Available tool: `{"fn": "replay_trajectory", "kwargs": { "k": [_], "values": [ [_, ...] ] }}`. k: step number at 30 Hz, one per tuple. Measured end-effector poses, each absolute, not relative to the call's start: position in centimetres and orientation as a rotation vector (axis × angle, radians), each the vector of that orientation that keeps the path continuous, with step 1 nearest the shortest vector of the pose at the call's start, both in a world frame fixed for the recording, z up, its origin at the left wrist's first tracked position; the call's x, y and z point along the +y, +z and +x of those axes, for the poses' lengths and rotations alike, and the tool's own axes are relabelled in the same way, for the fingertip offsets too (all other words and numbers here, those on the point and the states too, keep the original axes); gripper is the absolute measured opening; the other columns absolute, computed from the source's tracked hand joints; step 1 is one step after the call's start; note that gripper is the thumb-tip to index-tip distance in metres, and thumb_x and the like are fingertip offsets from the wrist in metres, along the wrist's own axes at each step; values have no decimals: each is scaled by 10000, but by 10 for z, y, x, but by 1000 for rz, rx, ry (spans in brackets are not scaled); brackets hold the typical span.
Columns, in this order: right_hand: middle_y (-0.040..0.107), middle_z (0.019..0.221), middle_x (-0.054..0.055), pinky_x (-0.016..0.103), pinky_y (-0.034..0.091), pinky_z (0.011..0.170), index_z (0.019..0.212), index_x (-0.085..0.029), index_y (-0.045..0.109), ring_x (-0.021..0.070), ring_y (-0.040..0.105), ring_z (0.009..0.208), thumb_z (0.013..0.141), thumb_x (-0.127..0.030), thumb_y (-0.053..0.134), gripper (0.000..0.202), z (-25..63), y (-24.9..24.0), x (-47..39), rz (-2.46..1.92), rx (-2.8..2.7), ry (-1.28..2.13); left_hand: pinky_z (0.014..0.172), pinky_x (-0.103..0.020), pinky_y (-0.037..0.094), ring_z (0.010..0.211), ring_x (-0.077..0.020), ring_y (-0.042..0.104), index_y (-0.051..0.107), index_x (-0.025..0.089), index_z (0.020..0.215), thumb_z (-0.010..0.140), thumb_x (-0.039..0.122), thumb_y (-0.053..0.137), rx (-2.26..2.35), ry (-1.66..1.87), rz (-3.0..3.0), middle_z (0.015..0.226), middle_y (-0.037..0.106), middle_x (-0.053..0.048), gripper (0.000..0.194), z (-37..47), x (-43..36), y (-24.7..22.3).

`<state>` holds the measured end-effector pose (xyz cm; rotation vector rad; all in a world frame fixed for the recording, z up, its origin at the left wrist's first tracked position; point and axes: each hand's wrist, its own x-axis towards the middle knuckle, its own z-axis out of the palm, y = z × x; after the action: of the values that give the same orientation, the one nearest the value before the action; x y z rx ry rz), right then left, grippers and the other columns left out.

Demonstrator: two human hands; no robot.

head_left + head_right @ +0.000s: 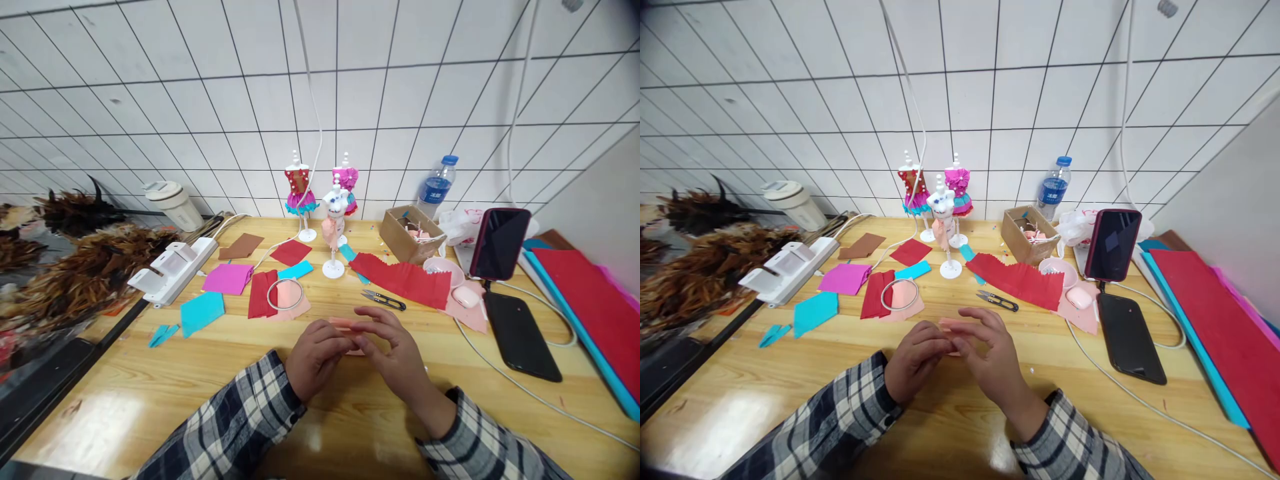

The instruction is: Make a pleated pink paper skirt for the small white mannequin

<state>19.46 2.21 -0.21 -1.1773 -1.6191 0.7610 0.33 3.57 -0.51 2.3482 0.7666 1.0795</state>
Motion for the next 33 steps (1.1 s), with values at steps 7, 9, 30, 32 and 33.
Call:
{"fn": "replay_trajectory", "kwargs": {
  "k": [7,9,30,32,33],
  "values": [
    [665,1257,73,504,458,1025,822,-271,751,271,598,1185,838,-271,691,62,195,-2,22,-1184,-1667,820,804,-330,409,843,-165,573,689,225,940,969,178,504,832,1054,2420,890,756,-21,193,3,37,-4],
    [651,1274,80,489,461,1028,802,-249,712,263,592,1197,839,-237,674,55,194,-1,21,-1170,-1689,790,808,-336,412,851,-167,585,687,218,962,972,178,489,831,1042,2421,904,756,-32,202,4,36,-4],
    [677,1283,77,545,301,1155,1072,-239,636,250,569,1260,922,-117,586,199,195,-10,14,-976,-2038,67,818,-350,458,906,-198,613,679,211,1062,918,131,513,832,990,2256,931,737,-57,234,9,28,-1],
    [660,1305,95,547,278,1179,1065,-225,626,249,565,1272,932,-115,551,188,195,-6,10,-936,-2000,120,840,-359,474,941,-203,627,681,225,1077,922,133,505,783,1033,2215,944,743,-57,252,13,26,0],
    [652,1314,99,535,294,1179,1040,-224,626,245,568,1272,937,-124,539,168,197,-4,7,-924,-1953,163,849,-361,484,960,-205,633,683,228,1093,929,150,510,784,1045,2183,970,743,-63,251,14,25,0]
  ]
}}
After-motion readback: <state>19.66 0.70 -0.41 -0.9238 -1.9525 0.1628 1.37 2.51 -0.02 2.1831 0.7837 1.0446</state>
